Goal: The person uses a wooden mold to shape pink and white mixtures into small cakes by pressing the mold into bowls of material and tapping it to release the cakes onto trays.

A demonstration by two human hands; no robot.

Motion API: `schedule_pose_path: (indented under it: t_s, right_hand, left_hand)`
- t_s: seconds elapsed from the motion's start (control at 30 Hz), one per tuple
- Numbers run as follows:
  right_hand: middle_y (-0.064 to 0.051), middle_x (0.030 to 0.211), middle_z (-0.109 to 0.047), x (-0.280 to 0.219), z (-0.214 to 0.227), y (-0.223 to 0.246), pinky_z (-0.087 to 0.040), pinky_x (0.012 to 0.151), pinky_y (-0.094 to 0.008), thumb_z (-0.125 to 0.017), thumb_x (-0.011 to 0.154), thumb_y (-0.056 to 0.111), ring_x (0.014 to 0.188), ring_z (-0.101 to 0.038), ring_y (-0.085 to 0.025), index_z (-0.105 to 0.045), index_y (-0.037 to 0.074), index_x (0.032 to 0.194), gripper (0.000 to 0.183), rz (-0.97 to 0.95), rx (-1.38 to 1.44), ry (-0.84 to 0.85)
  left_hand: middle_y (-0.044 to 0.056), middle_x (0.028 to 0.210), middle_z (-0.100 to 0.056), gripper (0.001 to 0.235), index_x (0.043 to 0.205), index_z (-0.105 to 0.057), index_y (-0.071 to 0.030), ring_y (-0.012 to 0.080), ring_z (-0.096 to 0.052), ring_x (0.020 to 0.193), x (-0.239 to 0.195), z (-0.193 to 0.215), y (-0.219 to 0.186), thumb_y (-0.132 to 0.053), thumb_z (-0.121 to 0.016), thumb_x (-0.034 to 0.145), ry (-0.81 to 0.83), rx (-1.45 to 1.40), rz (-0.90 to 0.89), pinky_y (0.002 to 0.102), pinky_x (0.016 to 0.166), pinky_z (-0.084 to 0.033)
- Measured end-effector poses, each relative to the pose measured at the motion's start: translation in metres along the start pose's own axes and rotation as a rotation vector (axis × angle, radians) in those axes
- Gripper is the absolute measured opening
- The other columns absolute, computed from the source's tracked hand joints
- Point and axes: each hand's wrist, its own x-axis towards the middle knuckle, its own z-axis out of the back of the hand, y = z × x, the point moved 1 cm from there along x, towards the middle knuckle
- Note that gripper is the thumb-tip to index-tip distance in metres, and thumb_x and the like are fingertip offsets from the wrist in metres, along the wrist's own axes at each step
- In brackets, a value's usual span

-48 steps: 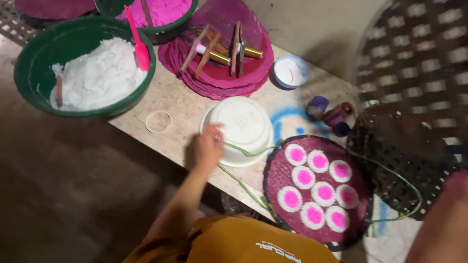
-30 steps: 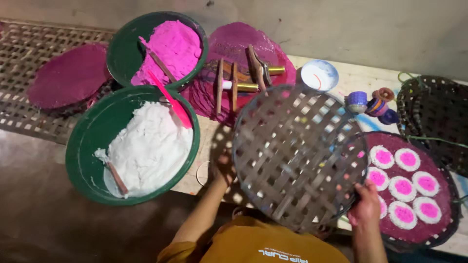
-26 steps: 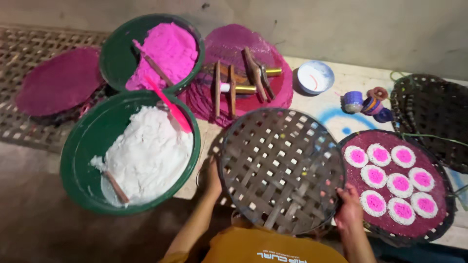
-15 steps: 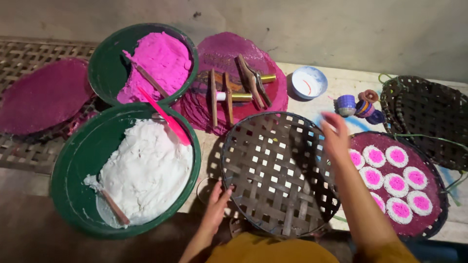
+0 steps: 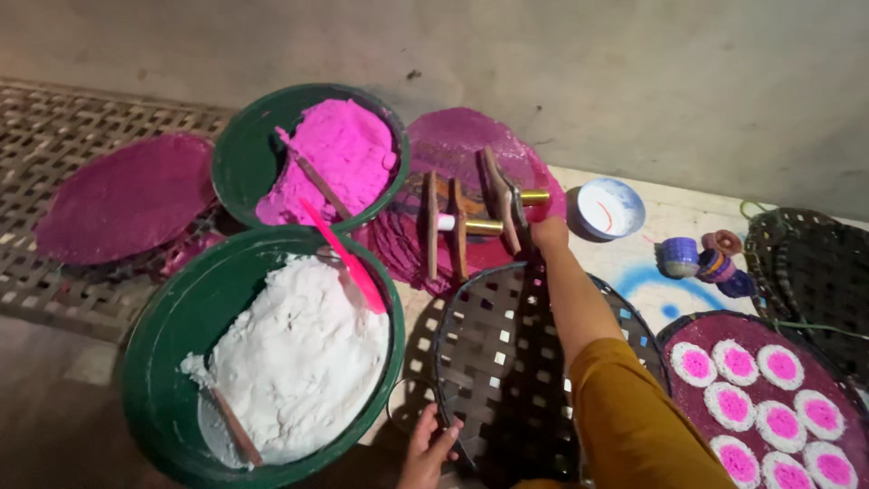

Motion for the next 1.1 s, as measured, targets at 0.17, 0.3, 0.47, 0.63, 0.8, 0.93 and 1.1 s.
schedule_pose_path:
  t_s: [0.17, 0.3, 0.47, 0.63, 0.8, 0.93, 1.1]
  right_hand:
    - [-0.031, 0.099, -0.07, 0.025, 0.028, 0.026, -0.051, 0.087, -0.058, -0.054, 0.099, 0.035, 0.097, -0.066, -0.05, -0.073, -0.001, 0.101, 0.041, 0.378, -0.018, -0.192]
    - [-0.029, 0.089, -0.069, 0.035, 0.075, 0.047, -0.051, 0.077, -0.054, -0.061, 0.095, 0.023, 0.089, -0.067, -0.048, -0.072, -0.003, 0.096, 0.029, 0.514, 0.34, -0.39]
    - [-0.024, 0.084, -0.069, -0.003, 0.161, 0.08, -0.052, 0.074, -0.046, -0.055, 0.091, 0.01, 0.079, -0.069, -0.036, -0.071, -0.001, 0.103, 0.022, 0.638, 0.486, -0.313]
    - [-0.002, 0.087, -0.064, -0.072, 0.271, 0.092, -0.045, 0.066, -0.03, -0.052, 0.102, 0.002, 0.076, -0.054, -0.009, -0.071, 0.001, 0.111, 0.021, 0.818, 0.843, -0.16]
    - [-0.004, 0.103, -0.067, -0.139, 0.359, 0.013, -0.052, 0.083, -0.028, -0.057, 0.108, 0.0, 0.089, -0.062, -0.013, -0.064, 0.002, 0.12, 0.015, 0.822, 1.423, -0.042]
    - [0.0, 0.106, -0.062, -0.179, 0.359, -0.096, -0.045, 0.093, -0.027, -0.056, 0.105, 0.011, 0.098, -0.055, -0.01, -0.067, 0.005, 0.12, 0.019, 0.7, 1.23, -0.153]
    - [0.001, 0.087, -0.066, -0.216, 0.27, -0.215, -0.048, 0.077, -0.032, -0.057, 0.092, 0.023, 0.083, -0.06, -0.014, -0.065, 0.011, 0.092, 0.015, -0.033, 1.211, -0.152]
  left_hand:
    - [0.005, 0.113, -0.071, 0.058, 0.144, -0.047, -0.012, 0.0104, -0.064, 0.096, -0.002, -0.006, -0.015, -0.018, -0.07, 0.092, 0.013, -0.01, -0.013, 0.026, 0.068, -0.052]
    - [0.003, 0.116, -0.07, 0.052, 0.142, -0.05, -0.011, 0.0087, -0.064, 0.099, -0.016, -0.013, -0.037, -0.019, -0.067, 0.094, 0.018, 0.038, -0.052, 0.025, 0.07, -0.052]
    - [0.002, 0.118, -0.069, 0.049, 0.141, -0.051, -0.012, 0.0086, -0.061, 0.095, -0.031, -0.023, -0.052, -0.019, -0.066, 0.095, -0.026, -0.026, -0.007, 0.024, 0.073, -0.048]
    - [0.001, 0.119, -0.068, 0.049, 0.139, -0.051, -0.015, 0.0098, -0.066, 0.099, -0.04, -0.037, -0.058, -0.019, -0.065, 0.092, -0.059, -0.161, 0.01, 0.028, 0.077, -0.054]
    - [0.001, 0.119, -0.068, 0.044, 0.139, -0.054, -0.015, 0.0081, -0.062, 0.093, -0.046, -0.046, -0.062, -0.021, -0.063, 0.096, -0.126, -0.021, -0.031, 0.025, 0.071, -0.048]
    - [0.0, 0.121, -0.067, 0.04, 0.137, -0.055, -0.014, 0.0056, -0.061, 0.094, -0.049, -0.052, -0.065, -0.019, -0.06, 0.098, -0.136, 0.005, -0.071, 0.023, 0.07, -0.046]
    - [0.001, 0.12, -0.068, 0.038, 0.135, -0.056, -0.013, 0.0066, -0.059, 0.091, -0.051, -0.059, -0.063, -0.016, -0.06, 0.098, -0.163, -0.03, -0.148, 0.023, 0.065, -0.043]
